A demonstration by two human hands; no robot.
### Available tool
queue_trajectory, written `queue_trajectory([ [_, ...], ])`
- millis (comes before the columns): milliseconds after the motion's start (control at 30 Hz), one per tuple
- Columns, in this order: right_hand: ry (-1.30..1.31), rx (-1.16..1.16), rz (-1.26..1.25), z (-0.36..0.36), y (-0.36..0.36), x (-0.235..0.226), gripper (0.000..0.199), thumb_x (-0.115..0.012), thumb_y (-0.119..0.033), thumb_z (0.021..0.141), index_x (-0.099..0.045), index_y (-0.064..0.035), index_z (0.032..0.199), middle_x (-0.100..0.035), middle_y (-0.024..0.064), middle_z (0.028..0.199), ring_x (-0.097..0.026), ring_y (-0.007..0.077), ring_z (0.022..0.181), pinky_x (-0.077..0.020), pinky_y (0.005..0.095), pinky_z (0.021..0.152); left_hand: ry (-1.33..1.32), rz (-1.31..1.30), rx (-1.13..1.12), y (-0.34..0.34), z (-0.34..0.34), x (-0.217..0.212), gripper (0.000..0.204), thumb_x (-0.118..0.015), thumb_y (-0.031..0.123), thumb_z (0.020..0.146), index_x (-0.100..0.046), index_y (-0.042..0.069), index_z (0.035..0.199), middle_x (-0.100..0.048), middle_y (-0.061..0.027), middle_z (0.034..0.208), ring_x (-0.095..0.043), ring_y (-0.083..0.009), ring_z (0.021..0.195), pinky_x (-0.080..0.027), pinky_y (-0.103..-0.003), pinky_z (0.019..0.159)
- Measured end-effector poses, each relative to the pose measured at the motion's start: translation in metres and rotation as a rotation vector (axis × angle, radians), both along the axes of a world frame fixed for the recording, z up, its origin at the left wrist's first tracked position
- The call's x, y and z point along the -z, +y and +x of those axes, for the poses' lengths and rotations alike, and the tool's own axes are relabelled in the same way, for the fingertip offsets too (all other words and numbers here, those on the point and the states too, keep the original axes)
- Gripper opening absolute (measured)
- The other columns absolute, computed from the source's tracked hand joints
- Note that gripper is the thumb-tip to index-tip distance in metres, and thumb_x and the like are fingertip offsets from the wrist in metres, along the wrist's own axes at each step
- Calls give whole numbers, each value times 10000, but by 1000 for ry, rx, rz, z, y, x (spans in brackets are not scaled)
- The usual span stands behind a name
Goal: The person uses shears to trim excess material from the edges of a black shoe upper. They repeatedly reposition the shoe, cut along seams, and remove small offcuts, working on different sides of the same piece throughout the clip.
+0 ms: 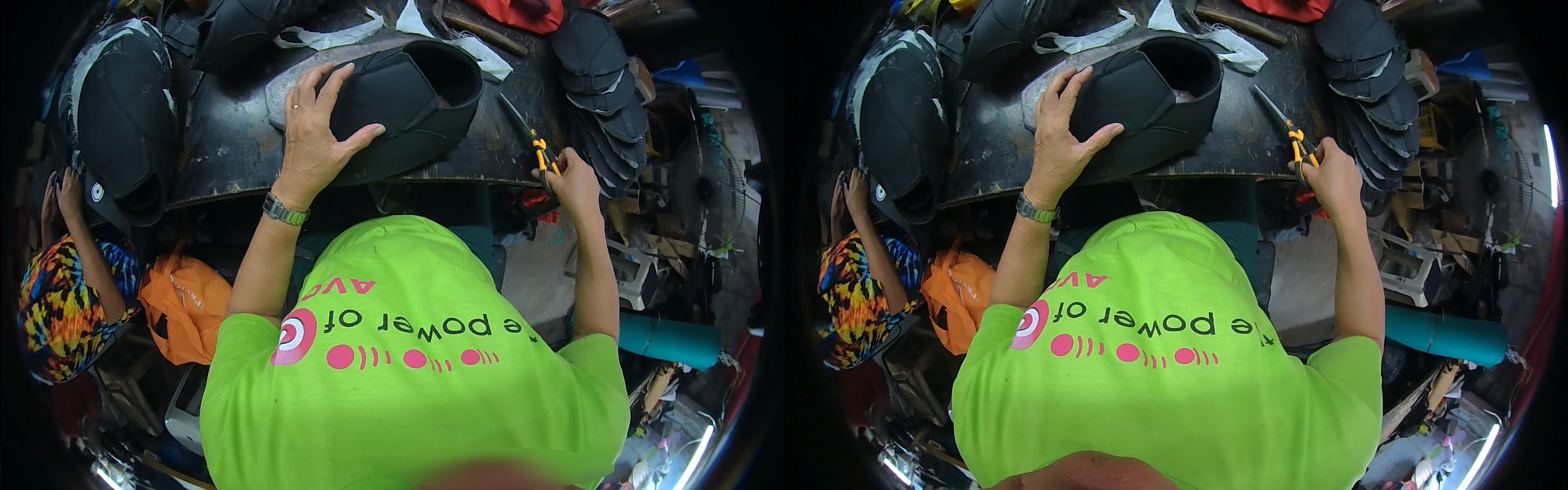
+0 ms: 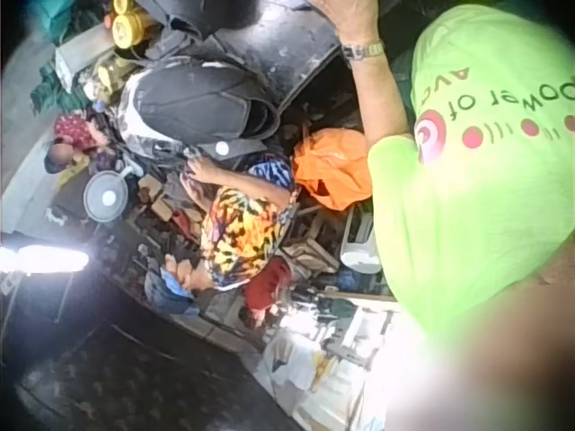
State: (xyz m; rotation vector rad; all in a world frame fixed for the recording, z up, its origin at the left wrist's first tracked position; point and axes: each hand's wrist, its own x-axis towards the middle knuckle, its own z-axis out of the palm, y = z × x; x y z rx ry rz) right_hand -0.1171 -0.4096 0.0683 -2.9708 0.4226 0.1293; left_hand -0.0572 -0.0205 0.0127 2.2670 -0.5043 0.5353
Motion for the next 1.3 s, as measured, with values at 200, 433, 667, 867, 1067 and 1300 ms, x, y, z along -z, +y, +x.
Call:
queue_trajectory([
  [200, 191, -117, 172, 41, -2, -10, 559, -870, -218, 673, -541, -11, 1075, -684, 241, 1012, -674, 395, 970, -520, 441, 824, 56, 270, 13, 11, -13, -2, 867, -722, 513, 818, -386, 88, 1495, -360, -234, 1513, -324, -416, 1406, -232, -514, 1160],
  [433, -319, -449, 615, 73, 80, -12, 508, -710, -222, 882, -522, -43, 1318, -663, 225, 1137, -655, 362, 1046, -508, 416, 903, 78, 311, 26, -4, -24, -3, 915, -719, 485, 828, -311, 49, 1522, -299, -254, 1549, -275, -416, 1435, -216, -510, 1165],
  [667, -292, -691, 402, 113, 100, -5, 435, -655, -96, 897, -556, -85, 1321, -645, 192, 1210, -646, 337, 1081, -498, 388, 928, 136, 269, 74, -4, -29, -16, 925, -795, 386, 786, -339, 41, 1514, -365, -252, 1514, -356, -396, 1403, -277, -477, 1153],
  [867, -654, -581, 620, 101, 101, -28, 451, -724, -41, 819, -602, -66, 1252, -663, 165, 1120, -652, 307, 979, -515, 345, 822, 694, -991, 387, -18, -11, -17, 704, -728, 44, 872, -388, 28, 1489, -517, -159, 1410, -535, -245, 1263, -430, -323, 1068],
  [1067, -685, -688, 397, 67, 126, -32, 490, -770, -276, 831, -610, -17, 1216, -655, 133, 1192, -586, 324, 1146, -425, 421, 986, 516, -1178, 428, -36, 0, -18, 541, -693, -4, 891, -492, 40, 1391, -535, -85, 1325, -534, -158, 1200, -430, -285, 1035],
  [1300, -270, -620, 667, 83, 95, -58, 338, -765, -313, 841, -693, -46, 1035, -698, 72, 977, -609, 248, 1011, -440, 376, 891, 392, -1001, 393, -43, 4, -17, 554, -704, 25, 892, -493, 79, 1402, -590, -37, 1210, -561, -124, 1096, -450, -266, 952],
])
